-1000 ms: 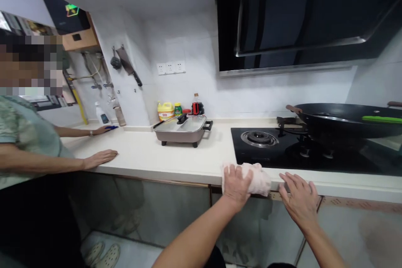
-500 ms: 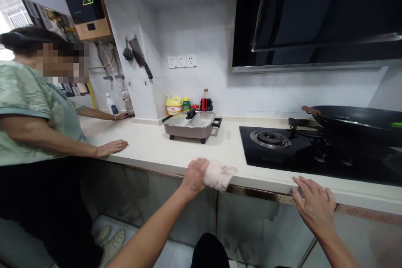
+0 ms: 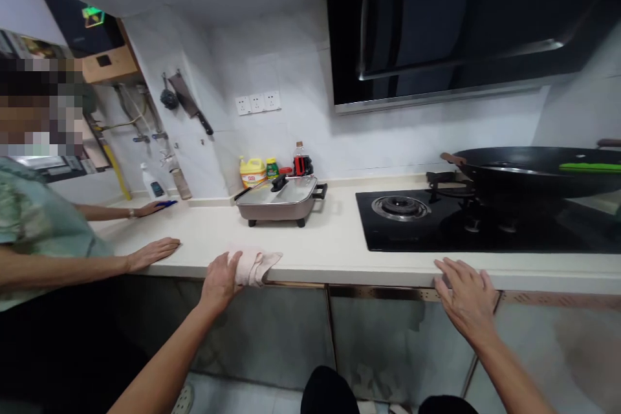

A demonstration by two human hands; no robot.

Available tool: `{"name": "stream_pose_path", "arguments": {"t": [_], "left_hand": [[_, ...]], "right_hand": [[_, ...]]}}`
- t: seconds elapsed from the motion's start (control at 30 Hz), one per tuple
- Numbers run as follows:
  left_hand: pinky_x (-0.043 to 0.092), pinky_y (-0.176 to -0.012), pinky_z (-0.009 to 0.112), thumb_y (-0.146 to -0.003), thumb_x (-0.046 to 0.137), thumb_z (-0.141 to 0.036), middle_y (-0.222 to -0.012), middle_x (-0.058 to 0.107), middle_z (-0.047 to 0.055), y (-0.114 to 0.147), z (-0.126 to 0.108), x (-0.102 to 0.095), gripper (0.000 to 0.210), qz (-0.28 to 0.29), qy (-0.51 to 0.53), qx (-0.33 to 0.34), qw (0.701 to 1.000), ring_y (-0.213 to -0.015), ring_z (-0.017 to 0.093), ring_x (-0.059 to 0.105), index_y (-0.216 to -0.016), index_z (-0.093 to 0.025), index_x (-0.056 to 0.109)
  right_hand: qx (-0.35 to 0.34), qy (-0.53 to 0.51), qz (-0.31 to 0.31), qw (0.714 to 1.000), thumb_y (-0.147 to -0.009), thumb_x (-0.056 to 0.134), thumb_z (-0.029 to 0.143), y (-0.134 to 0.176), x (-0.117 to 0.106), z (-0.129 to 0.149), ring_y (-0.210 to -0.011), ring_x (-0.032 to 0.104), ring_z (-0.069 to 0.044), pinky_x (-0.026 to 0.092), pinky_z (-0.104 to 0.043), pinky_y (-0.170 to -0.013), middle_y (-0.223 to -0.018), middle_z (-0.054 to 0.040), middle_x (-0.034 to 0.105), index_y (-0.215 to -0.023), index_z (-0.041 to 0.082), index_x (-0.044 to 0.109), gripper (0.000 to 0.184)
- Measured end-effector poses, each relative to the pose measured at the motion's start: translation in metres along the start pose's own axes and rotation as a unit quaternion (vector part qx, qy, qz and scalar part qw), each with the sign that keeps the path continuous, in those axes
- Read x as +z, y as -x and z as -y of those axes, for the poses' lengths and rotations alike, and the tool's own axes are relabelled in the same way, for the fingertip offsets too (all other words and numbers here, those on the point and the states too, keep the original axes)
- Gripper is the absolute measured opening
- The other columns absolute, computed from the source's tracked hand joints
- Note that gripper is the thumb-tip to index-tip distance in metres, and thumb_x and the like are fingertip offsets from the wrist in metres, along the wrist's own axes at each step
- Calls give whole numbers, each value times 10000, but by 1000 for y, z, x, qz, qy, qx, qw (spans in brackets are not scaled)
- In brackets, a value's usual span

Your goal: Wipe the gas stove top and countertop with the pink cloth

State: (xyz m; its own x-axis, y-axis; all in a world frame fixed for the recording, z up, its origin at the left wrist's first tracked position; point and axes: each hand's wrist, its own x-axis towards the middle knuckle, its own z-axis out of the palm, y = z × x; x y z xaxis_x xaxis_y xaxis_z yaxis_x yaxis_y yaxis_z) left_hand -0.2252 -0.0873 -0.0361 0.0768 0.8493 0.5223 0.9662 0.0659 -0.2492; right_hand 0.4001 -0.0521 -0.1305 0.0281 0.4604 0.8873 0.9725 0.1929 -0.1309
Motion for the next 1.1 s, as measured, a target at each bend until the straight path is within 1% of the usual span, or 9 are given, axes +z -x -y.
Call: {"name": "stream_pose_path", "arguments": {"t": [0.1, 0.2, 0.37, 0.5, 0.67, 0.77, 0.87, 0.97, 1.1], "left_hand": [[462, -1085, 504, -751, 786, -289, -1365, 614, 224, -6, -25, 2, 764, -7, -18, 5, 1000, -1268, 395, 583, -1448, -163, 503], [474, -1053, 520, -737, 791, -282, -1363, 621, 189, -14, -68, -1, 749, -4, 2, 23, 1000, -1237, 400, 587, -1435, -204, 530], [459, -1036, 587, -720, 771, -210, -1358, 630, 171, -24, -154, -10, 700, -35, 88, 62, 994, -1209, 423, 583, -1394, -243, 586], [460, -1006, 627, -724, 767, -177, -1366, 611, 195, -28, -220, -13, 699, -70, 107, 86, 988, -1194, 440, 570, -1398, -258, 601], [495, -923, 608, -883, 646, -163, -1357, 594, 218, -40, -320, -23, 604, -92, 130, 149, 976, -1146, 411, 596, -1471, -273, 560], [493, -952, 597, -959, 533, -117, -1354, 593, 223, -47, -384, -32, 584, -108, 161, 172, 966, -1197, 386, 593, -1516, -292, 520], [485, -972, 637, -960, 538, -118, -1354, 600, 242, -52, -433, -39, 612, -109, 206, 191, 954, -1229, 400, 590, -1546, -286, 488], [455, -1022, 677, -940, 564, -123, -1400, 595, 259, -54, -454, -41, 640, -101, 242, 205, 943, -1295, 423, 570, -1557, -276, 489], [459, -1067, 667, -863, 664, -171, -1498, 553, 277, -55, -439, -41, 743, -74, 278, 246, 926, -1372, 448, 542, -1577, -210, 464]], "right_hand": [[17, 3, 7, 1000, -998, 484, 340, -3, -3, 8, -1288, 566, -292, 237, -544, -1216, -1316, -99, 707, -1273, 225, 675, 354], [35, 1, 15, 999, -987, 489, 314, -6, -6, 14, -1301, 559, -287, 224, -539, -1226, -1326, -87, 702, -1269, 241, 677, 346], [50, -24, 28, 998, -973, 505, 288, -8, -10, 18, -1334, 534, -288, 206, -564, -1244, -1338, -87, 698, -1297, 242, 675, 369], [54, -35, 35, 997, -971, 505, 273, -8, -11, 20, -1342, 528, -287, 202, -574, -1247, -1351, -89, 692, -1304, 241, 671, 373], [63, -63, 49, 995, -995, 502, 299, -11, -15, 19, -1347, 530, -301, 210, -609, -1246, -1354, -87, 688, -1286, 246, 669, 340], [91, -131, 55, 986, -996, 503, 334, -19, -32, 20, -1321, 558, -310, 298, -617, -1216, -1347, -100, 679, -1274, 248, 668, 335], [121, -210, 21, 970, -1006, 509, 364, -28, -58, 30, -1289, 585, -293, 441, -533, -1149, -1351, -124, 648, -1322, 243, 633, 360], [36, -260, 56, 963, -995, 523, 305, -30, -74, 45, -1362, 549, -281, 481, -490, -1148, -1446, -120, 591, -1458, 262, 530, 466], [-105, -224, 145, 958, -907, 515, 146, -23, -66, 54, -1533, 385, -289, 418, -529, -1217, -1654, -121, 407, -1662, 258, 225, 817]]}}
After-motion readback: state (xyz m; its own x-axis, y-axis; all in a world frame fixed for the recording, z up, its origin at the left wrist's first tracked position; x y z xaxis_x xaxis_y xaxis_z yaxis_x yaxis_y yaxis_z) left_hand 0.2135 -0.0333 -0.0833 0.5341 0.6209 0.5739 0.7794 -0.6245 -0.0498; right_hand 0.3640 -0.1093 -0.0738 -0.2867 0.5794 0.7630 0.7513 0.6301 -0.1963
